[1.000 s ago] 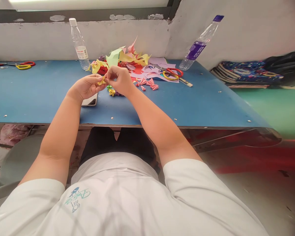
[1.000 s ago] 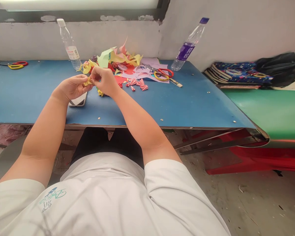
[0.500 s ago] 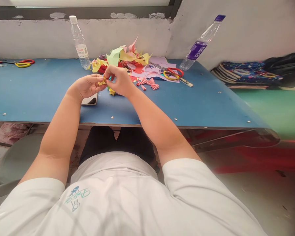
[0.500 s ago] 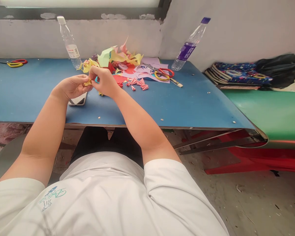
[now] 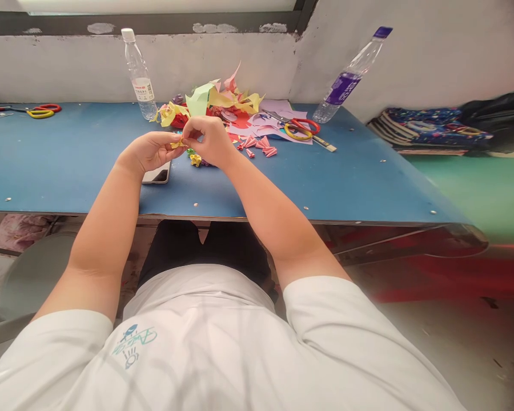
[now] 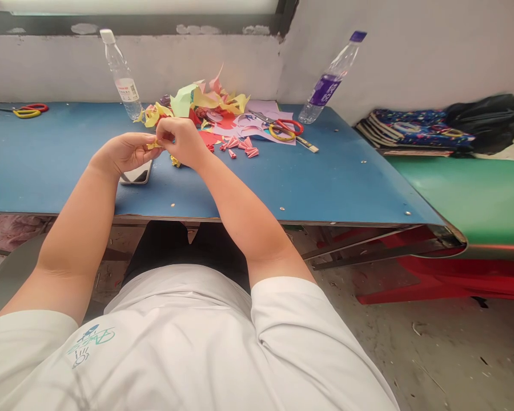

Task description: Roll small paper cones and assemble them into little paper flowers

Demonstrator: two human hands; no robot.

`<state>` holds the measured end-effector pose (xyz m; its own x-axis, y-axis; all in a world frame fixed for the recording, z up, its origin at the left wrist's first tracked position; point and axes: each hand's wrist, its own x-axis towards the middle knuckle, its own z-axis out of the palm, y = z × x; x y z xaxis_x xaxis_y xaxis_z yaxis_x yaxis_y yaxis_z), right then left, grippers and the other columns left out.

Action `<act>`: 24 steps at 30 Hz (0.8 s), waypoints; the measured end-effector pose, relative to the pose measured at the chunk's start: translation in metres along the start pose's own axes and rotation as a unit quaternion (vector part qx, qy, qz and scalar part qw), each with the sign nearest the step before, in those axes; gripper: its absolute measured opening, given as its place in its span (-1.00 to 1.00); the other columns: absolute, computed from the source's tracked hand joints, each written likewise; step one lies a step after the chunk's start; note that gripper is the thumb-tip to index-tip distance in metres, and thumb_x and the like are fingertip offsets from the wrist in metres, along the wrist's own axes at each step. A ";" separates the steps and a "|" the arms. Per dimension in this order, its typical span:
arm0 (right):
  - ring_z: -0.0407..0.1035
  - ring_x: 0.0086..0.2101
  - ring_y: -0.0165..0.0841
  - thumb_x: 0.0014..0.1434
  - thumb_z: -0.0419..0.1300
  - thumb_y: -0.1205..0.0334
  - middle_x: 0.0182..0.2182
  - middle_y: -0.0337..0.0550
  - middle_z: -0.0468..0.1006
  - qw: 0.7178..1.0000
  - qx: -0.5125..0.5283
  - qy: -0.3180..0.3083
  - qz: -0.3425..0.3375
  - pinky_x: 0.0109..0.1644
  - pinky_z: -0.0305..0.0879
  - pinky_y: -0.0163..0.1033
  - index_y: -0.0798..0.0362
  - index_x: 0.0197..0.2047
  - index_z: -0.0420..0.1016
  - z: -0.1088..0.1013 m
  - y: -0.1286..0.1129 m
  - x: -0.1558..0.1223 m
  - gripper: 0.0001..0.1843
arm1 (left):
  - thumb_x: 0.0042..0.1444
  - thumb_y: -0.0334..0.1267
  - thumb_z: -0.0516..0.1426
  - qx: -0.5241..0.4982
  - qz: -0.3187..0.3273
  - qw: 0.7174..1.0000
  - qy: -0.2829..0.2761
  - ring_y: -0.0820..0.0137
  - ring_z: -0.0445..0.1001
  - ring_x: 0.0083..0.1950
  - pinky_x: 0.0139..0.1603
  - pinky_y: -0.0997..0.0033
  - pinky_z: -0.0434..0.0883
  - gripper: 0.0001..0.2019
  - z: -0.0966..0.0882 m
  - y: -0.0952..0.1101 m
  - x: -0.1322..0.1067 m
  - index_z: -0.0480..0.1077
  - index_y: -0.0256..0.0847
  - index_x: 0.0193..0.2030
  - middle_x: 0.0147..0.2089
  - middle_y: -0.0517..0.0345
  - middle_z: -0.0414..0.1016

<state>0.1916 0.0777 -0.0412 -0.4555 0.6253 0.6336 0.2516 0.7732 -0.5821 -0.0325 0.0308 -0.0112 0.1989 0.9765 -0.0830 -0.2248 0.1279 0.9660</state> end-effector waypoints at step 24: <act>0.75 -0.09 -0.09 0.37 0.70 -0.04 -0.18 -0.15 0.82 0.999 0.041 -0.018 -0.004 0.18 0.87 0.12 -0.10 -0.22 0.64 -0.001 0.009 0.000 -0.62 | 0.64 -0.54 0.34 0.058 -0.028 0.998 -0.010 0.32 0.92 0.18 0.34 0.54 0.76 -0.75 0.001 0.001 -0.004 0.89 -0.34 -0.05 0.08 -0.14 0.92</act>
<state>0.1942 0.0849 -0.0459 -0.4880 0.6131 0.6213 0.1781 0.7667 -0.6168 -0.0329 0.0274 -0.0098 0.2276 0.9644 -0.1346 -0.1014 0.1609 0.9817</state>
